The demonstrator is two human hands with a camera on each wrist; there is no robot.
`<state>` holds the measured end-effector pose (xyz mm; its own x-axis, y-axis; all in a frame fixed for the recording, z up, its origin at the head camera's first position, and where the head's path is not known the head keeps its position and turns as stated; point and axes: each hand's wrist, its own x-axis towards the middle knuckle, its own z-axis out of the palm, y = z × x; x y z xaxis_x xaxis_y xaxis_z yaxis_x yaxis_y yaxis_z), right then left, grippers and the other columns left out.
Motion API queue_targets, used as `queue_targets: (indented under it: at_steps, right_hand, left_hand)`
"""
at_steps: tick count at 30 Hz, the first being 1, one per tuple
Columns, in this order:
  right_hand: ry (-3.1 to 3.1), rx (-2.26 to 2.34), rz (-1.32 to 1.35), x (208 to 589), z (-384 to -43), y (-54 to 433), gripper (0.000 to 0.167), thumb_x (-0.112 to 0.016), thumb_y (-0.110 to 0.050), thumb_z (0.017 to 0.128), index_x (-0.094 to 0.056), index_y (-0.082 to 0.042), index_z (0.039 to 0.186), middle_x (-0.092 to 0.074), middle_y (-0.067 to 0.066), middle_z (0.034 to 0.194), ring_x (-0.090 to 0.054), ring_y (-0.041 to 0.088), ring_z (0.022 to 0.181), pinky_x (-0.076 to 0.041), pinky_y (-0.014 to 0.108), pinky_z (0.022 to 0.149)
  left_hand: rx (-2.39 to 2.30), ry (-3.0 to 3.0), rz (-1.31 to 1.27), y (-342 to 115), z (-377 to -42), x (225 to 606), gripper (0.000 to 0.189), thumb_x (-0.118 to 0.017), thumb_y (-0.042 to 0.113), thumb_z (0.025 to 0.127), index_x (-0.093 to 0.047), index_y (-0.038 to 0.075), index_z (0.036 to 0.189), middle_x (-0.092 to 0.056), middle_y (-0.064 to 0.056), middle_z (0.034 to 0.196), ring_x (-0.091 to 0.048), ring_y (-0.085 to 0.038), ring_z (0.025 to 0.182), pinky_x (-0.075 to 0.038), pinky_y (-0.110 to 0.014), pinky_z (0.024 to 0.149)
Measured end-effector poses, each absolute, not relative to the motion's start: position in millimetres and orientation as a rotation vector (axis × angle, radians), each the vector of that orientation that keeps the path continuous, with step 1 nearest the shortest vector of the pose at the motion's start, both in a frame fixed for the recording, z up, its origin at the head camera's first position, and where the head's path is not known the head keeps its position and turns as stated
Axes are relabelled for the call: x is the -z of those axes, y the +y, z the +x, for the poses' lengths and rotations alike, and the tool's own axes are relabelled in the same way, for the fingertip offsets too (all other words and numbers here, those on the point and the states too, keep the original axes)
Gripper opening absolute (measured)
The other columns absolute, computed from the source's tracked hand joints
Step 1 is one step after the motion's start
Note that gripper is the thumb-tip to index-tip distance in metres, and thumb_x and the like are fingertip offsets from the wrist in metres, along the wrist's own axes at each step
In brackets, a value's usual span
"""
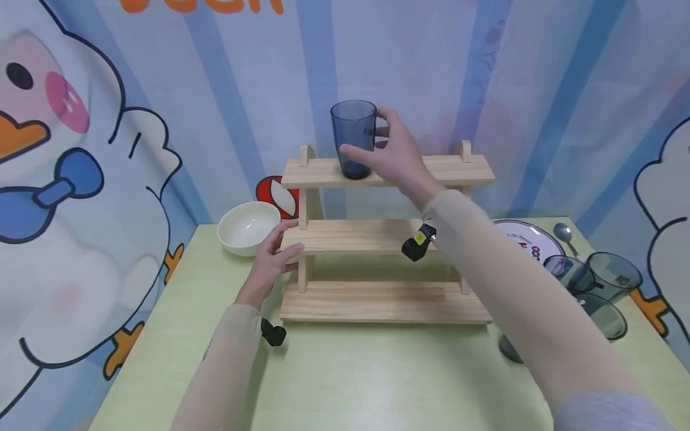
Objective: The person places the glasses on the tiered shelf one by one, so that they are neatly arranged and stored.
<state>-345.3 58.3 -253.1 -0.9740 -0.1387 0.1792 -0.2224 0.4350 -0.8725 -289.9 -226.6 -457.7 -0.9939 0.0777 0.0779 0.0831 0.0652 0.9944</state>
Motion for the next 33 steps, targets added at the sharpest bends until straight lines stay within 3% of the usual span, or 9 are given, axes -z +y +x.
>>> queue_targets:
  at_steps: [12,19,33]
  right_hand:
    - [-2.714,-1.516,0.486,261,-315,118,0.103,-0.084,-0.056,0.084,-0.028,-0.028,0.166,-0.042,0.006,0.163,-0.044,0.028,0.147,-0.042,0.05,0.118]
    - [-2.7,-1.524,0.577,268,-291,158,0.093,-0.085,-0.04,0.089,-0.033,-0.021,0.164,-0.044,0.012,0.161,-0.044,0.035,0.147,-0.038,0.052,0.121]
    - [-2.778,-1.374,0.476,285,-245,236,0.092,-0.082,-0.035,0.093,-0.028,-0.022,0.166,-0.045,0.011,0.161,-0.042,0.034,0.148,-0.038,0.058,0.119]
  left_hand:
    - [2.136,-2.317,-0.139,-227,-293,459,0.056,-0.072,0.028,0.101,-0.05,0.03,0.153,-0.05,-0.009,0.155,-0.056,-0.038,0.131,-0.054,-0.062,0.101]
    - [2.133,-2.311,-0.127,-227,-290,457,0.056,-0.072,0.025,0.101,-0.05,0.032,0.152,-0.05,-0.009,0.154,-0.057,-0.038,0.13,-0.054,-0.061,0.101]
    - [2.138,-2.298,-0.138,-230,-290,456,0.058,-0.074,0.026,0.1,-0.05,0.028,0.153,-0.05,-0.01,0.153,-0.057,-0.038,0.129,-0.054,-0.062,0.1]
